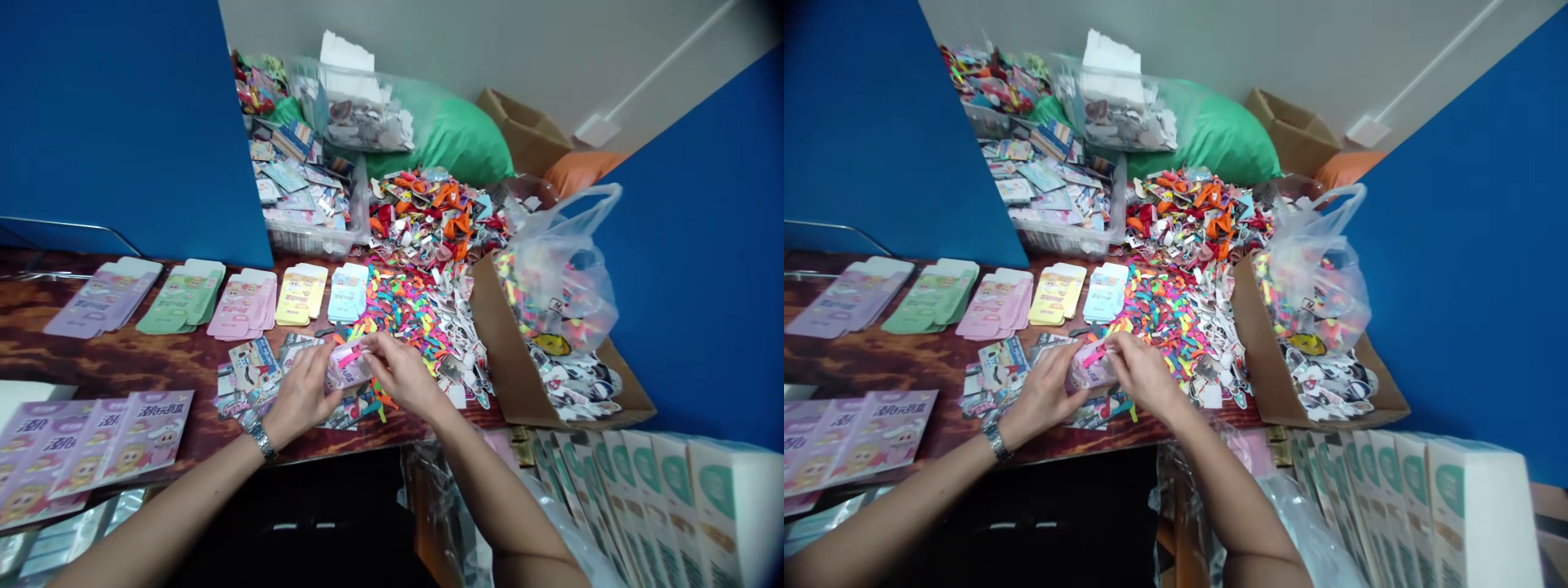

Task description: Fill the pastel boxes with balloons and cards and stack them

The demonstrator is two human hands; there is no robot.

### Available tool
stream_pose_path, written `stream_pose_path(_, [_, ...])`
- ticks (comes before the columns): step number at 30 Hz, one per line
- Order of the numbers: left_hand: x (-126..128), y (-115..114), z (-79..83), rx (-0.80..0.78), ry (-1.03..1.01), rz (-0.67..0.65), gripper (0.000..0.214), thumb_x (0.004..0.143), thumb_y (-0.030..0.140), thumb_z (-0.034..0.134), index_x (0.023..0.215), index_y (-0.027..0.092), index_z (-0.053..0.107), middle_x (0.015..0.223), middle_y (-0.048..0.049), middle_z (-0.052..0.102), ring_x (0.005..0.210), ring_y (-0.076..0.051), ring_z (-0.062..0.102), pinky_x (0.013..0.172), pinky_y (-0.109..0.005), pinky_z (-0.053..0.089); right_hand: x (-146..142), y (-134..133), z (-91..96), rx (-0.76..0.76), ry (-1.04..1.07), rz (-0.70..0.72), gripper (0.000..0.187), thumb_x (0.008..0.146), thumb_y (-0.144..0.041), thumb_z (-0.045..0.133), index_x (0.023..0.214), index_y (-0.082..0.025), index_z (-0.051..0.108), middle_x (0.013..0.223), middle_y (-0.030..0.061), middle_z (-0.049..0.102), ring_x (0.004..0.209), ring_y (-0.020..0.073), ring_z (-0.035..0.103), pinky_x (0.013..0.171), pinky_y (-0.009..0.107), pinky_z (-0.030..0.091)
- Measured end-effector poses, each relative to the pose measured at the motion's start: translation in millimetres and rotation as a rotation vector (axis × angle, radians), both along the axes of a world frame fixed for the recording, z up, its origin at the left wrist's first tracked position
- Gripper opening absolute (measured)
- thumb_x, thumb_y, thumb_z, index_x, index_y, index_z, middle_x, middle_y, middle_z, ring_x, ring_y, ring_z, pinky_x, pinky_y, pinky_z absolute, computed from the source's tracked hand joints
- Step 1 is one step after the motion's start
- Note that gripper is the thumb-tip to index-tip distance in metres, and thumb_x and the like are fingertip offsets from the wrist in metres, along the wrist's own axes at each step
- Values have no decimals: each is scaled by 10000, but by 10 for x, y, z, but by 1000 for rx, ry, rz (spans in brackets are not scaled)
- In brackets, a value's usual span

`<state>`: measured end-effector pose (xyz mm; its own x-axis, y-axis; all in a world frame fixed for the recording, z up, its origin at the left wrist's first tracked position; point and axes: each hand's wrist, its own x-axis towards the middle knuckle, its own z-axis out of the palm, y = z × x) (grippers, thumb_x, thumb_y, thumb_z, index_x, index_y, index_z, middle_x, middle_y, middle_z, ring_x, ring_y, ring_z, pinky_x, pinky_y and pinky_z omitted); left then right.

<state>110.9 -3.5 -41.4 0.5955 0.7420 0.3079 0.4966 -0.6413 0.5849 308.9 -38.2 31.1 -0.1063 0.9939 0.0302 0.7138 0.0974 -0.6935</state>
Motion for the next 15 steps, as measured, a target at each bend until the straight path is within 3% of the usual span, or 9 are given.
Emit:
stream_pose_path(3, [-15, 4, -14, -21, -25, -3, 720, 787, 212, 617, 1435, 147, 310, 1294, -163, 532, 1177, -305, 508, 989, -460, 455, -30, 0, -44, 23, 24, -41, 89, 941, -208, 524, 999, -212, 591, 885, 15, 697, 776, 147, 656, 713, 237, 476])
stream_pose_path(6, [4, -3, -21, -53, -45, -6, 712, 786, 203, 603, 1433, 174, 306, 1298, -151, 527, 1187, -303, 507, 989, -467, 458, -59, 30, -64, 103, -61, 16, 111, 930, -167, 516, 916, -208, 618, 891, 32, 689, 813, 159, 645, 749, 250, 481])
stream_pose_path(11, [41, 12, 7, -127, -61, 14, 716, 783, 244, 615, 1429, 169, 315, 1296, -148, 534, 1190, -301, 519, 1007, -468, 448, -90, 51, -16, 158, -17, 23, 186, 947, -161, 491, 1065, -212, 626, 995, 50, 702, 896, 163, 656, 810, 265, 498])
stream_pose_path(15, [-12, 87, 81, -163, -63, 70, 704, 781, 282, 634, 1416, 163, 353, 1297, -146, 539, 1192, -309, 523, 1010, -469, 440, 16, 66, 20, 301, -52, -10, 199, 969, -221, 486, 1106, -208, 629, 1037, 74, 694, 963, 180, 645, 845, 287, 496])
